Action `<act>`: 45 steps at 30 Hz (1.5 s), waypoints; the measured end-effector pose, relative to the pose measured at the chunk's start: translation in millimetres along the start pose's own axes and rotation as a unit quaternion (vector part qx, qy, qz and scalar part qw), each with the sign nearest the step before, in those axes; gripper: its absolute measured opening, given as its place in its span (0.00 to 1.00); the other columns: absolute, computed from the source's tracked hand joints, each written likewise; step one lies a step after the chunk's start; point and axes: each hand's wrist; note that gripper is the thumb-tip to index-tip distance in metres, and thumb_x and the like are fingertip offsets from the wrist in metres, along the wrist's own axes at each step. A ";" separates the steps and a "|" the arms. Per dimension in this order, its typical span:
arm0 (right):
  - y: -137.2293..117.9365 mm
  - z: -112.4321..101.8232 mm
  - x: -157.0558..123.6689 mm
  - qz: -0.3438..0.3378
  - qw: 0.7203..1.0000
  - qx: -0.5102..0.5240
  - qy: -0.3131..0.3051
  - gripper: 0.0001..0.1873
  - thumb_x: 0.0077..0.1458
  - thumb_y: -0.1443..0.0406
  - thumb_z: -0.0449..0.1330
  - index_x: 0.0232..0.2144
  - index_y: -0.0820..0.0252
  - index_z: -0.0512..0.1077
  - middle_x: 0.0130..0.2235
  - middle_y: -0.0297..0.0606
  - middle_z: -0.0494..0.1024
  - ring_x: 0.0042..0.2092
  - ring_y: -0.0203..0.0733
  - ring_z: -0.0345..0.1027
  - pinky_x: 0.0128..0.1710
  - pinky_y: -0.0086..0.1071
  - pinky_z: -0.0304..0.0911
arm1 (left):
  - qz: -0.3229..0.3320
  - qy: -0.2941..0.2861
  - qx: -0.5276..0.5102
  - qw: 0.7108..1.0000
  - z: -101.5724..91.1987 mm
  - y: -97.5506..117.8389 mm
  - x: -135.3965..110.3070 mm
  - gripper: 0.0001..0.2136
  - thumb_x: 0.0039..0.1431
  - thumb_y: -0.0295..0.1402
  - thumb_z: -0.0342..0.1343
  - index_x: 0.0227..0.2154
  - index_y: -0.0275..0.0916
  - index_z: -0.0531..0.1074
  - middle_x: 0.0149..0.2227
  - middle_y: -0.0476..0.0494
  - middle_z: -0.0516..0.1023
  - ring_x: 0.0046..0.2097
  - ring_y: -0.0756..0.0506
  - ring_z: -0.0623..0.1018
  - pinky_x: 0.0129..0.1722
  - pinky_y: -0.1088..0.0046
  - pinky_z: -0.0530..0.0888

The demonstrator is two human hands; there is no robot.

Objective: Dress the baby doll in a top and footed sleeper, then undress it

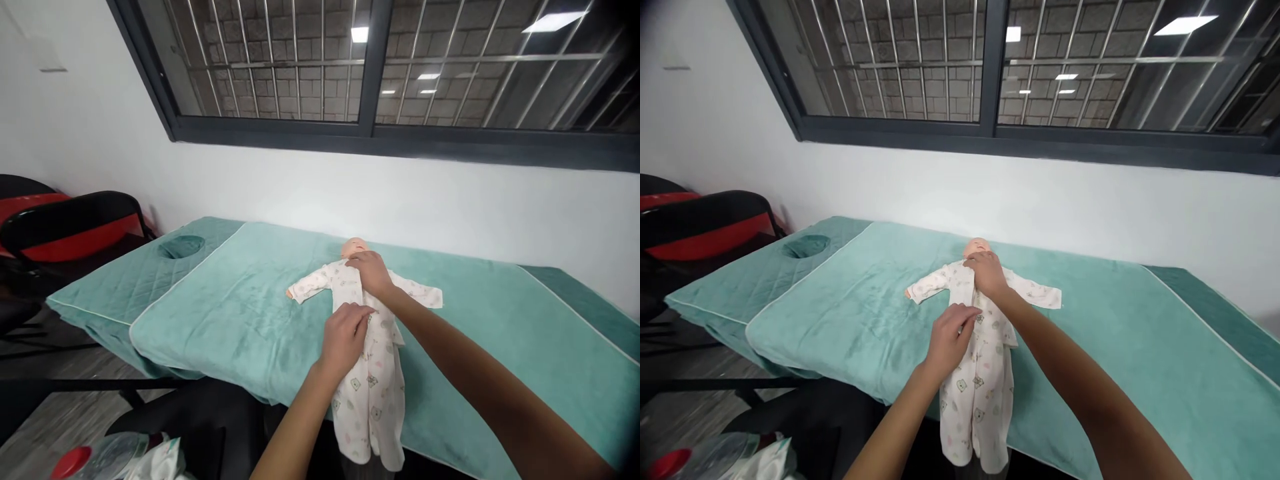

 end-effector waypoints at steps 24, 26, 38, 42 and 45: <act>17.6 5.1 -36.9 -0.037 0.976 0.211 -0.047 0.20 0.65 0.57 0.54 0.57 0.46 0.68 0.65 0.33 0.63 0.69 0.49 0.48 0.66 0.50 0.47 | -0.228 0.037 0.310 0.922 -44.6 -161.8 5.5 0.28 0.56 0.40 0.59 0.59 0.38 0.64 0.61 0.32 0.64 0.62 0.32 0.64 0.57 0.51 0.64; 16.9 4.2 -38.9 -0.048 0.975 0.214 -0.043 0.17 0.65 0.58 0.54 0.55 0.46 0.71 0.65 0.32 0.63 0.69 0.50 0.48 0.66 0.50 0.47 | -0.249 0.008 0.313 0.916 -41.3 -173.6 11.2 0.30 0.57 0.43 0.57 0.61 0.40 0.61 0.61 0.33 0.65 0.61 0.33 0.66 0.56 0.52 0.65; 107.4 6.5 -101.0 0.238 0.932 0.058 0.267 0.16 0.59 0.60 0.54 0.47 0.57 0.72 0.54 0.46 0.71 0.58 0.51 0.61 0.60 0.48 0.57 | -0.169 -0.020 0.447 0.878 -37.8 -179.3 34.9 0.21 0.57 0.27 0.50 0.55 0.41 0.68 0.50 0.37 0.74 0.52 0.35 0.69 0.46 0.59 0.67; 149.2 -12.5 -142.0 0.414 0.878 -0.052 0.236 0.25 0.55 0.52 0.57 0.49 0.63 0.71 0.50 0.54 0.71 0.52 0.55 0.65 0.51 0.47 0.61 | -0.248 0.000 0.452 0.857 -37.5 -172.7 30.8 0.19 0.59 0.27 0.48 0.53 0.40 0.68 0.49 0.34 0.72 0.52 0.34 0.69 0.46 0.58 0.67; 153.2 -23.5 -158.3 0.486 0.863 -0.074 0.113 0.30 0.56 0.47 0.56 0.50 0.63 0.71 0.46 0.54 0.74 0.46 0.54 0.70 0.46 0.44 0.62 | -0.308 -0.004 0.441 0.843 -38.0 -168.3 29.4 0.19 0.61 0.27 0.46 0.54 0.39 0.67 0.51 0.32 0.71 0.53 0.34 0.70 0.46 0.58 0.67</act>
Point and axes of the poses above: each hand's wrist, its own x-axis towards the middle knuckle, its own z-axis out of the palm, y = z × x
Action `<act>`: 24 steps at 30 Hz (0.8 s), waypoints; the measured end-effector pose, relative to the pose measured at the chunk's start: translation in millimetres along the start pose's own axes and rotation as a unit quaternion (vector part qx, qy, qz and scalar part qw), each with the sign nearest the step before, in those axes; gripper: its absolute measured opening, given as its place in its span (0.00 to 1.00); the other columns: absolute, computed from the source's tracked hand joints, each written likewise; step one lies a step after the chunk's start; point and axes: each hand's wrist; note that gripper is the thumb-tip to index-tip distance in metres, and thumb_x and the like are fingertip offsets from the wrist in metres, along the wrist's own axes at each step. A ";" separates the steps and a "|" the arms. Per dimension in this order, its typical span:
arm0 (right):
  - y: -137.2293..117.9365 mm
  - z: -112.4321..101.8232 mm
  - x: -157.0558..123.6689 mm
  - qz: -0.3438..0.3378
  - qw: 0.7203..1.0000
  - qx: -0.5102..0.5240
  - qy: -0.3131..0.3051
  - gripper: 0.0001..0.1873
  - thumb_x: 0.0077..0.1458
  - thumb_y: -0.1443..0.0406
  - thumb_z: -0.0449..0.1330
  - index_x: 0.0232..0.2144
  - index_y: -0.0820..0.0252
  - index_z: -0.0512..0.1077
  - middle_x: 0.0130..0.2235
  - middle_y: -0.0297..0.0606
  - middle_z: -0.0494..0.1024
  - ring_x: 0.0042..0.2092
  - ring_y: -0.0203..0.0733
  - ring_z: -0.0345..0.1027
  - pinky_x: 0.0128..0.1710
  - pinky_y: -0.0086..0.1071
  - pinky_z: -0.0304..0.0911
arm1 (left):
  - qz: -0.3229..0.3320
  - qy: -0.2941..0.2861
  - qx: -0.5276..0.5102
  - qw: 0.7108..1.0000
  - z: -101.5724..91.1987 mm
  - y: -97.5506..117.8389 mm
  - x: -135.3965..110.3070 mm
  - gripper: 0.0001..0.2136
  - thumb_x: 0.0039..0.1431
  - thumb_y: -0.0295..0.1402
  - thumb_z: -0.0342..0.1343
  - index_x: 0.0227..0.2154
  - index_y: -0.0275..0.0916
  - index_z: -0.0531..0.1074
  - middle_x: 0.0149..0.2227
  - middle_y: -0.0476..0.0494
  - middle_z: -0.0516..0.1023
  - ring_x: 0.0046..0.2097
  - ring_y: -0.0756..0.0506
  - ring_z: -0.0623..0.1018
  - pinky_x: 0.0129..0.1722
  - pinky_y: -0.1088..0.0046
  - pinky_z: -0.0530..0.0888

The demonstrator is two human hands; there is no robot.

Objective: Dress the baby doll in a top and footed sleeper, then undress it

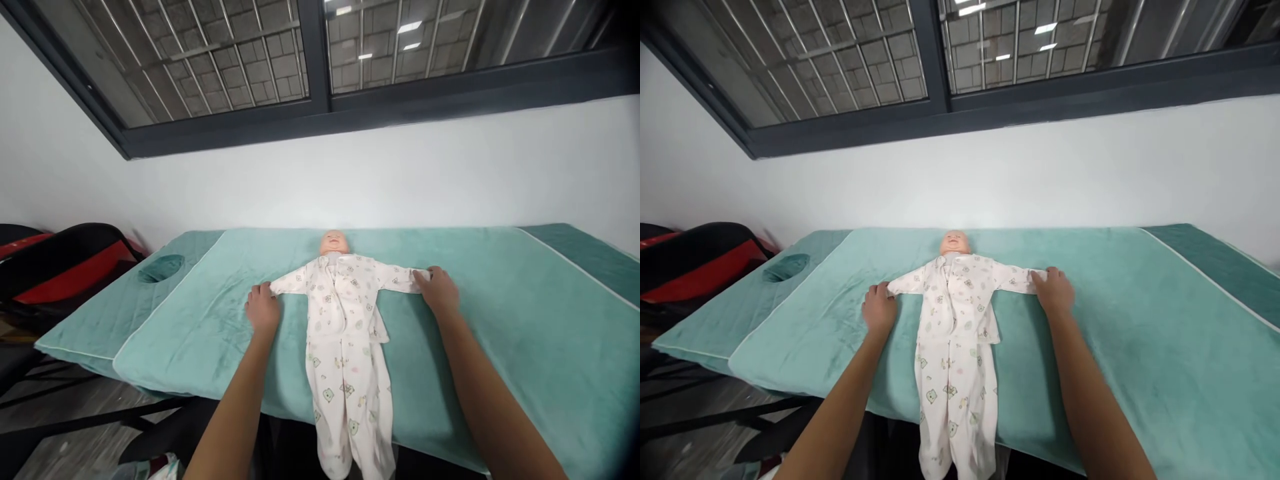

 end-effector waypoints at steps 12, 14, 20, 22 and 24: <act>27.1 -4.6 19.0 -0.067 0.993 0.065 -0.073 0.18 0.58 0.57 0.52 0.45 0.54 0.75 0.42 0.41 0.80 0.41 0.47 0.71 0.39 0.36 0.61 | 0.086 -0.109 -0.014 0.990 -10.4 -38.7 32.4 0.15 0.64 0.34 0.48 0.53 0.42 0.67 0.51 0.39 0.73 0.46 0.40 0.76 0.38 0.69 0.69; 28.6 -2.6 20.9 -0.051 0.994 0.088 -0.045 0.18 0.58 0.57 0.52 0.44 0.55 0.75 0.41 0.41 0.80 0.40 0.46 0.71 0.38 0.35 0.61 | 0.082 -0.096 -0.006 0.992 -7.2 -42.4 30.6 0.15 0.66 0.34 0.45 0.53 0.42 0.66 0.52 0.38 0.72 0.47 0.40 0.75 0.38 0.68 0.69; 27.0 1.0 18.8 -0.035 0.995 0.096 -0.021 0.18 0.57 0.57 0.52 0.43 0.57 0.76 0.38 0.42 0.80 0.39 0.46 0.69 0.38 0.35 0.60 | 0.046 -0.054 0.033 0.997 1.2 -42.4 20.6 0.17 0.66 0.30 0.39 0.50 0.39 0.70 0.48 0.34 0.71 0.49 0.37 0.72 0.38 0.65 0.68; 27.0 1.2 18.1 -0.041 0.994 0.096 -0.022 0.17 0.56 0.58 0.52 0.41 0.57 0.76 0.39 0.42 0.79 0.40 0.46 0.69 0.40 0.36 0.61 | 0.041 -0.046 0.040 0.997 1.3 -42.2 20.1 0.18 0.65 0.29 0.39 0.50 0.39 0.71 0.47 0.33 0.71 0.50 0.35 0.71 0.40 0.63 0.68; 27.3 1.6 17.5 -0.050 0.994 0.093 -0.008 0.16 0.55 0.59 0.53 0.41 0.58 0.76 0.39 0.42 0.77 0.39 0.45 0.68 0.42 0.37 0.61 | 0.036 -0.038 0.040 0.998 0.6 -42.0 20.2 0.18 0.65 0.29 0.40 0.51 0.40 0.71 0.47 0.33 0.71 0.50 0.35 0.70 0.41 0.62 0.68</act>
Point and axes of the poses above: each hand's wrist, its own x-axis towards the middle knuckle, its own z-axis out of the palm, y = z × x
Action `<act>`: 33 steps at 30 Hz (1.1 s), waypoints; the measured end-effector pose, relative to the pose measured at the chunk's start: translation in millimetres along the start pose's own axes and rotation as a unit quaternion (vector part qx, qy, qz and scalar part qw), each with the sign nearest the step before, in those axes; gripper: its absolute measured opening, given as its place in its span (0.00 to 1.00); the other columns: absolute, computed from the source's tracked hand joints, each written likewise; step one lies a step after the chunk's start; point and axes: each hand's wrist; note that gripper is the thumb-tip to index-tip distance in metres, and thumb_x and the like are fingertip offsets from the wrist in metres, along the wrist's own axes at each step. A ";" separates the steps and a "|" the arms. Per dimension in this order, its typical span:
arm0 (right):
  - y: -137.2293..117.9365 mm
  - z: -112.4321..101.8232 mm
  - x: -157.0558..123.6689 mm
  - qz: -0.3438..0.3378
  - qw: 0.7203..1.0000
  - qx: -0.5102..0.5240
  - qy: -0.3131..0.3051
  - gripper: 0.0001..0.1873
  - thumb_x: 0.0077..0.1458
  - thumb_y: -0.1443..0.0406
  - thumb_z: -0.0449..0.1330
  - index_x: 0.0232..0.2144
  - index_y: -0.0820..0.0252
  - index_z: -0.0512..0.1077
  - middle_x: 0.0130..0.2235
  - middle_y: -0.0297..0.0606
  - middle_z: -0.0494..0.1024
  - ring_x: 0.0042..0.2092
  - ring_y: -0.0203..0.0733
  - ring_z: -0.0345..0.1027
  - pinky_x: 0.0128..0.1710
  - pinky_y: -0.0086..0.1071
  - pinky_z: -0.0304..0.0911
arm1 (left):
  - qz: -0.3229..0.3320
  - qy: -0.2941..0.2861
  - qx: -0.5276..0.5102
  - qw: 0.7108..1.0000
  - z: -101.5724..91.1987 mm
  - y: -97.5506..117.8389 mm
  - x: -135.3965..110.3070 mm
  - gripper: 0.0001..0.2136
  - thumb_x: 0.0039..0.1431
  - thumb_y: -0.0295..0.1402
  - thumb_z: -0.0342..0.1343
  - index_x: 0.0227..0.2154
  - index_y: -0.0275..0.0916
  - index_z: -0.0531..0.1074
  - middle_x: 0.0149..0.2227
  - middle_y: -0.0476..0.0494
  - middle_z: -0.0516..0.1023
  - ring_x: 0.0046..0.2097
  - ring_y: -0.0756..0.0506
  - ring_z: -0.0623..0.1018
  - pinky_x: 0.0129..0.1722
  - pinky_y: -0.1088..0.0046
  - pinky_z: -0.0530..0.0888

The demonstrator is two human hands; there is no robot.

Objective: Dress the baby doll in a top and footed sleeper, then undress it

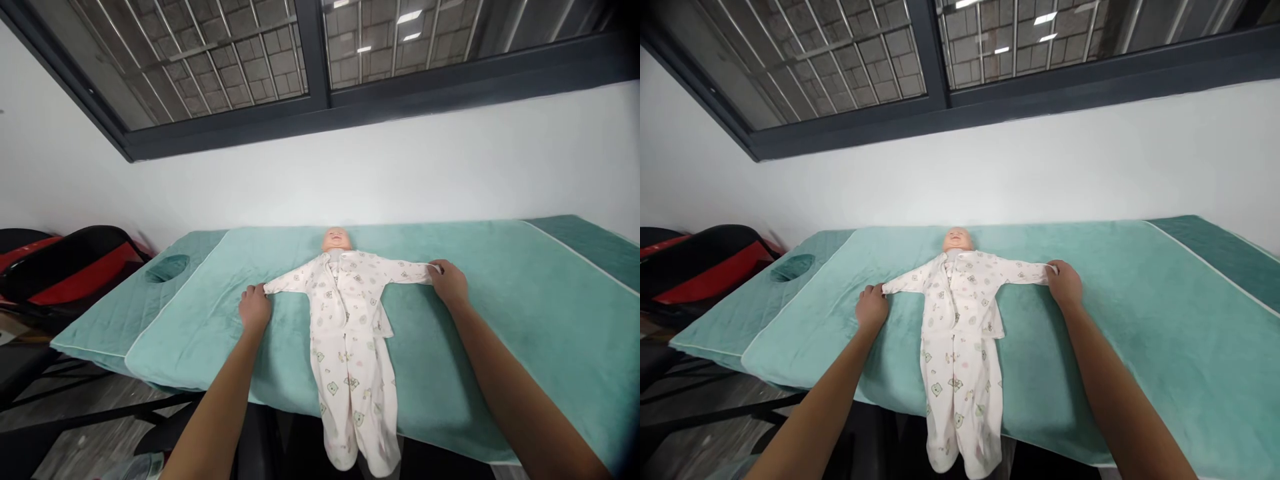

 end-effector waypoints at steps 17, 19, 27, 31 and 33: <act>-48.4 -13.2 -28.3 -0.167 0.977 0.122 0.059 0.11 0.59 0.61 0.50 0.36 0.56 0.71 0.41 0.44 0.74 0.46 0.48 0.68 0.51 0.43 0.63 | 0.020 0.059 -0.062 0.996 -8.0 -3.1 -13.0 0.26 0.54 0.19 0.44 0.56 0.36 0.67 0.55 0.35 0.70 0.55 0.37 0.69 0.54 0.61 0.66; -67.8 -7.9 -32.7 -0.185 0.968 0.170 0.025 0.11 0.60 0.59 0.51 0.35 0.55 0.71 0.39 0.42 0.75 0.44 0.47 0.69 0.48 0.42 0.65 | 0.033 0.114 -0.098 0.988 -9.4 -1.0 -19.4 0.24 0.54 0.19 0.44 0.54 0.37 0.70 0.54 0.35 0.71 0.56 0.38 0.68 0.57 0.60 0.65; -206.0 38.1 -21.8 -0.191 0.948 0.124 -0.222 0.19 0.60 0.50 0.53 0.25 0.55 0.69 0.30 0.37 0.75 0.33 0.43 0.69 0.33 0.35 0.62 | 0.091 0.012 -0.462 0.882 -26.1 108.9 2.5 0.17 0.62 0.35 0.46 0.51 0.38 0.71 0.43 0.42 0.76 0.43 0.45 0.75 0.42 0.70 0.73; -238.4 53.6 -7.0 -0.198 0.933 -0.008 -0.301 0.24 0.55 0.48 0.57 0.16 0.55 0.62 0.18 0.37 0.67 0.23 0.41 0.62 0.24 0.33 0.52 | 0.190 -0.175 -0.486 0.835 -41.3 158.6 44.7 0.17 0.60 0.41 0.50 0.45 0.40 0.76 0.36 0.46 0.78 0.37 0.47 0.75 0.36 0.73 0.70; -234.6 57.7 -1.9 -0.216 0.931 0.001 -0.293 0.24 0.57 0.52 0.55 0.14 0.55 0.59 0.15 0.35 0.61 0.20 0.38 0.56 0.22 0.32 0.48 | 0.221 -0.238 -0.475 0.818 -42.3 161.1 58.7 0.14 0.58 0.42 0.53 0.40 0.40 0.77 0.33 0.47 0.77 0.33 0.48 0.72 0.31 0.75 0.68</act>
Point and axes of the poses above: each hand's wrist, its own x-axis towards the middle knuckle, its own z-axis out of the palm, y = z × x
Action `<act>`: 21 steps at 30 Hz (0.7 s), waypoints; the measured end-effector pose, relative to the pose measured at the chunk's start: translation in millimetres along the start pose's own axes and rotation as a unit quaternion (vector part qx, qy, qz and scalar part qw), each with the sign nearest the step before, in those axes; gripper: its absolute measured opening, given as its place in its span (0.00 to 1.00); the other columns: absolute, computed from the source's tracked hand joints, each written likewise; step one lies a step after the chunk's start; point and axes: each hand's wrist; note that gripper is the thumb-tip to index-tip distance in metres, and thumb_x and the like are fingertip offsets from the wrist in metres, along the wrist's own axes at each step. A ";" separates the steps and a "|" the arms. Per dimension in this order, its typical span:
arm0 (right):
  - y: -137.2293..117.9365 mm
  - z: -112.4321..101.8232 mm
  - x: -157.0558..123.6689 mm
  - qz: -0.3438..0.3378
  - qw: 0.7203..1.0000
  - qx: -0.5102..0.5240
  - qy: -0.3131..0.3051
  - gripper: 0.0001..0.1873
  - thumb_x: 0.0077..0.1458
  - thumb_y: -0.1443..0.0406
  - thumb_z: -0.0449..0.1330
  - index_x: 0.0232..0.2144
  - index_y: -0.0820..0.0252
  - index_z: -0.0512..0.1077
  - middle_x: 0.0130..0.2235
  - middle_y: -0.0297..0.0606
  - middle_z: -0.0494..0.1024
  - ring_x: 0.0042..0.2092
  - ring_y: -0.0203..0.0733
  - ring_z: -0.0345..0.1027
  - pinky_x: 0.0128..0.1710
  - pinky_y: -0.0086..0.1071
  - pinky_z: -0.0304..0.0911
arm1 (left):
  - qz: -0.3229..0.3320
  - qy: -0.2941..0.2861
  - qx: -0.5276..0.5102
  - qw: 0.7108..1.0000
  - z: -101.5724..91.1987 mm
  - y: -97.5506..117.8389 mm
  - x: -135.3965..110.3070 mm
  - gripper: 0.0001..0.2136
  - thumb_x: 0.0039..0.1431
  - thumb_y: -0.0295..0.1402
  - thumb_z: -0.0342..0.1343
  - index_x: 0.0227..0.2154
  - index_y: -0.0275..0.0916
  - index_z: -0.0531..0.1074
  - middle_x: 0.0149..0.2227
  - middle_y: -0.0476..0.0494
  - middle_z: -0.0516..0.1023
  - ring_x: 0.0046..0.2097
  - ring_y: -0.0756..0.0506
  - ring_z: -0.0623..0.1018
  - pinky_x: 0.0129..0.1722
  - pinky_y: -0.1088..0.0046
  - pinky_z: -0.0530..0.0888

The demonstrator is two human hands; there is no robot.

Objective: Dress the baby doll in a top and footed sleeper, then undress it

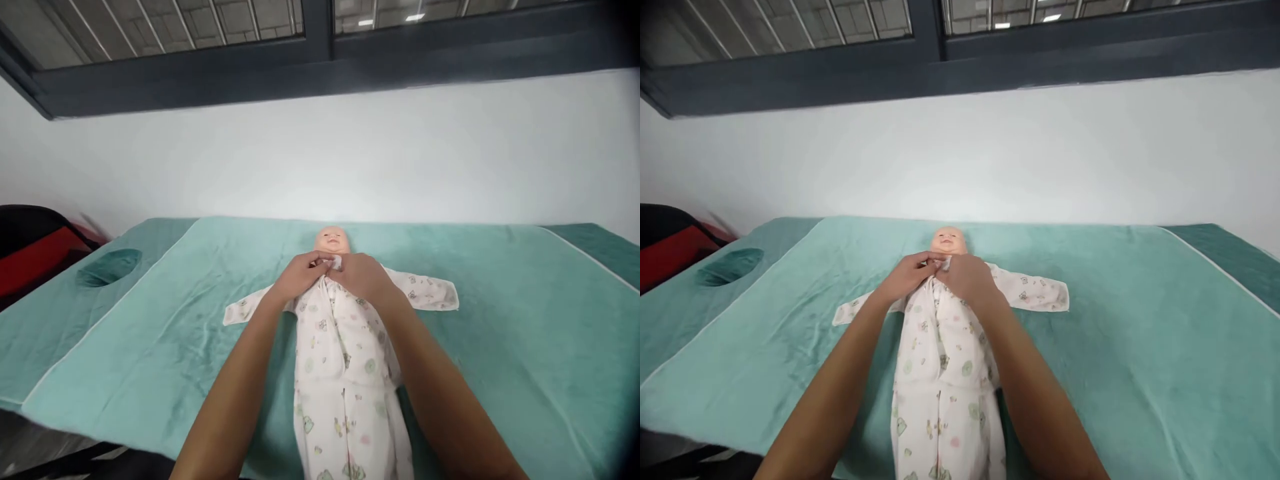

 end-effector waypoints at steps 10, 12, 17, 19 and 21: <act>19.2 -0.5 5.7 0.036 0.979 0.200 0.021 0.18 0.57 0.58 0.53 0.19 0.56 0.54 0.21 0.29 0.56 0.25 0.34 0.48 0.24 0.30 0.44 | -0.071 0.130 -0.199 0.969 7.0 -35.1 -7.2 0.10 0.56 0.42 0.61 0.32 0.40 0.73 0.19 0.55 0.62 0.21 0.54 0.60 0.19 0.79 0.56; 14.8 5.2 6.9 0.061 0.967 0.241 0.064 0.18 0.57 0.57 0.53 0.19 0.57 0.56 0.22 0.29 0.58 0.26 0.34 0.51 0.25 0.30 0.46 | -0.075 0.172 -0.224 0.956 12.1 -30.6 -9.2 0.10 0.55 0.41 0.62 0.32 0.39 0.73 0.19 0.55 0.64 0.21 0.55 0.61 0.19 0.80 0.57; 7.7 15.7 3.7 0.096 0.929 0.328 0.140 0.17 0.54 0.57 0.57 0.19 0.58 0.60 0.21 0.27 0.60 0.27 0.34 0.54 0.28 0.29 0.50 | -0.068 0.192 -0.256 0.945 16.8 -4.7 -9.7 0.09 0.55 0.40 0.62 0.33 0.39 0.73 0.19 0.54 0.66 0.21 0.54 0.64 0.20 0.79 0.59; 6.8 19.2 0.3 0.105 0.915 0.351 0.171 0.16 0.54 0.56 0.57 0.19 0.58 0.64 0.22 0.28 0.63 0.28 0.34 0.56 0.29 0.29 0.52 | -0.072 0.162 -0.246 0.953 18.6 8.5 -3.4 0.09 0.55 0.40 0.61 0.32 0.39 0.74 0.19 0.53 0.67 0.21 0.54 0.64 0.20 0.78 0.60; 7.5 23.2 -3.6 0.112 0.900 0.372 0.196 0.16 0.54 0.55 0.58 0.21 0.59 0.67 0.23 0.28 0.67 0.29 0.35 0.58 0.30 0.29 0.54 | -0.087 0.124 -0.225 0.963 21.3 19.0 5.6 0.09 0.54 0.39 0.61 0.31 0.38 0.74 0.19 0.53 0.67 0.21 0.53 0.64 0.20 0.77 0.60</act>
Point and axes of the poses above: each hand's wrist, its own x-axis towards the middle knuckle, its own z-axis out of the palm, y = z × x
